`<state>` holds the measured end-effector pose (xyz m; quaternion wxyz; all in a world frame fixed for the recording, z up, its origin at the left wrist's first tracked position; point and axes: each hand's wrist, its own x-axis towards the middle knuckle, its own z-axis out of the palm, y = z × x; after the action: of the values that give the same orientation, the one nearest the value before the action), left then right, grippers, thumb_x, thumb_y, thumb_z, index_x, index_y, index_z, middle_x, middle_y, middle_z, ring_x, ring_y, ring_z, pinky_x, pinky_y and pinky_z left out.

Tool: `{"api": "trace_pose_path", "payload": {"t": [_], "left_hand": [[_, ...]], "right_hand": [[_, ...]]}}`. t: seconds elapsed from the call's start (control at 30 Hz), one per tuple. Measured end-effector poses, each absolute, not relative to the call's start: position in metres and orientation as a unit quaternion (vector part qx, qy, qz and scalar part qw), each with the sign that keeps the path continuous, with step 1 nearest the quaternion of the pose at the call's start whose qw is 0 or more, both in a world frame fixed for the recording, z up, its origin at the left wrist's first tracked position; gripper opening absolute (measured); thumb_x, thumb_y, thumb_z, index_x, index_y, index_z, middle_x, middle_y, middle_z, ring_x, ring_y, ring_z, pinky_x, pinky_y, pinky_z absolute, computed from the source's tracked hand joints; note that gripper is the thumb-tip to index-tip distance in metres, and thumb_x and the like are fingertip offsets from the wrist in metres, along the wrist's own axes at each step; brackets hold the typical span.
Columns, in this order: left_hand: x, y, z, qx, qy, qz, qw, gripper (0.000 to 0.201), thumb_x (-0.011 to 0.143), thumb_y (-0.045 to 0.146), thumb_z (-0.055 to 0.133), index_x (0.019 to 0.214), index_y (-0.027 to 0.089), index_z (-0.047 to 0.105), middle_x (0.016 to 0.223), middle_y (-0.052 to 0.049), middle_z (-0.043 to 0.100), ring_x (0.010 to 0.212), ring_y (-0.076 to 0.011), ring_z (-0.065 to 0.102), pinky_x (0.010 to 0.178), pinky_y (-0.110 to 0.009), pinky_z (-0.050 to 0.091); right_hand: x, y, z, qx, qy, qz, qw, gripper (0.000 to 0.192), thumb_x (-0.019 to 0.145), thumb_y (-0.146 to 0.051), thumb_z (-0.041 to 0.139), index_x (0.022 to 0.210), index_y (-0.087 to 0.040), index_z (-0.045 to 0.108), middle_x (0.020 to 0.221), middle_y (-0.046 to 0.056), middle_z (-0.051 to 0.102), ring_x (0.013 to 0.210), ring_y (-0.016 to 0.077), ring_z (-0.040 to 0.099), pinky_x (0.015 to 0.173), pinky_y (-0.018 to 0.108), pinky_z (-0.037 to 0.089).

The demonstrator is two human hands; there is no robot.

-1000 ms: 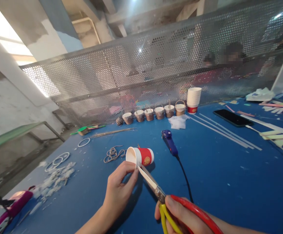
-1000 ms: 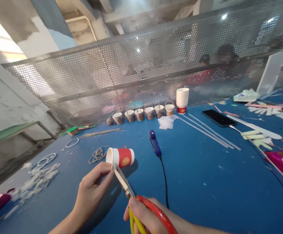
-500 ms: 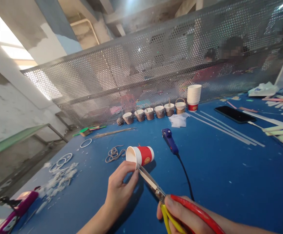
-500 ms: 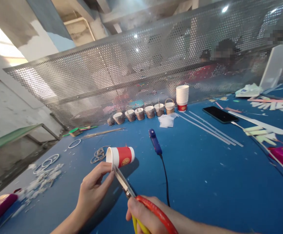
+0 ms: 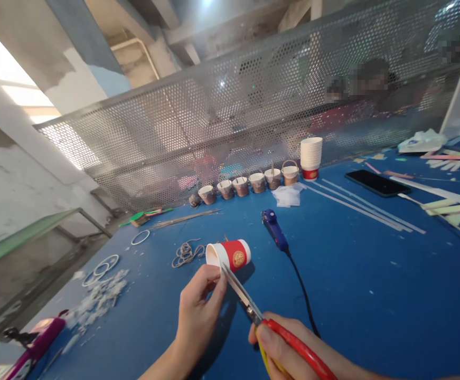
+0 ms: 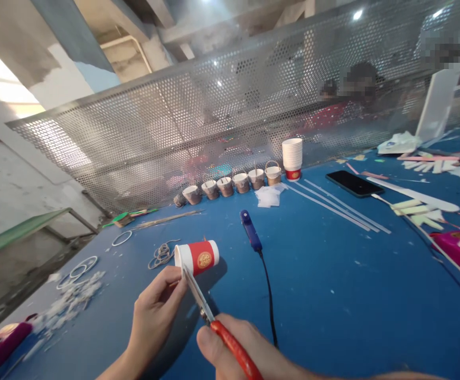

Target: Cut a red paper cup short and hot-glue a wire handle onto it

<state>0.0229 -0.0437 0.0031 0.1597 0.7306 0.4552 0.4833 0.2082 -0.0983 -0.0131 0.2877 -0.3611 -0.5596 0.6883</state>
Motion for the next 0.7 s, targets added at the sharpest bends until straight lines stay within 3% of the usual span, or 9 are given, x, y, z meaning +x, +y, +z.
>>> {"api": "trace_pose_path", "payload": {"t": [0.2,0.43,0.7], "left_hand": [[0.022,-0.045,0.001,0.724,0.458,0.49,0.159,0.019,0.086,0.029,0.06,0.074,0.016,0.067,0.073,-0.003,0.067,0.066,-0.0129,0.06,0.06,-0.019,0.049],[0.022,-0.047,0.001,0.711,0.464,0.499,0.174,0.02,0.086,0.032,0.06,0.076,0.017,0.069,0.076,-0.004,0.069,0.067,-0.0138,0.061,0.059,-0.02,0.05],[0.021,-0.048,-0.003,0.703,0.463,0.504,0.194,0.017,0.085,0.03,0.063,0.077,0.017,0.069,0.077,-0.003,0.069,0.069,-0.014,0.062,0.063,-0.022,0.053]], "right_hand": [[0.211,-0.097,-0.001,-0.376,-0.603,0.653,0.262,0.057,0.083,-0.078,0.04,0.075,-0.021,0.038,0.052,-0.009,0.029,0.045,0.0057,0.026,0.042,0.022,0.019],[0.212,-0.093,0.003,-0.423,-0.664,0.564,0.251,0.046,0.087,-0.063,0.051,0.073,-0.021,0.041,0.058,-0.006,0.038,0.053,0.0079,0.03,0.049,0.023,0.023],[0.211,-0.094,0.001,-0.447,-0.674,0.542,0.23,0.037,0.085,-0.056,0.056,0.076,-0.021,0.045,0.051,-0.008,0.033,0.048,0.0087,0.026,0.049,0.025,0.018]]}}
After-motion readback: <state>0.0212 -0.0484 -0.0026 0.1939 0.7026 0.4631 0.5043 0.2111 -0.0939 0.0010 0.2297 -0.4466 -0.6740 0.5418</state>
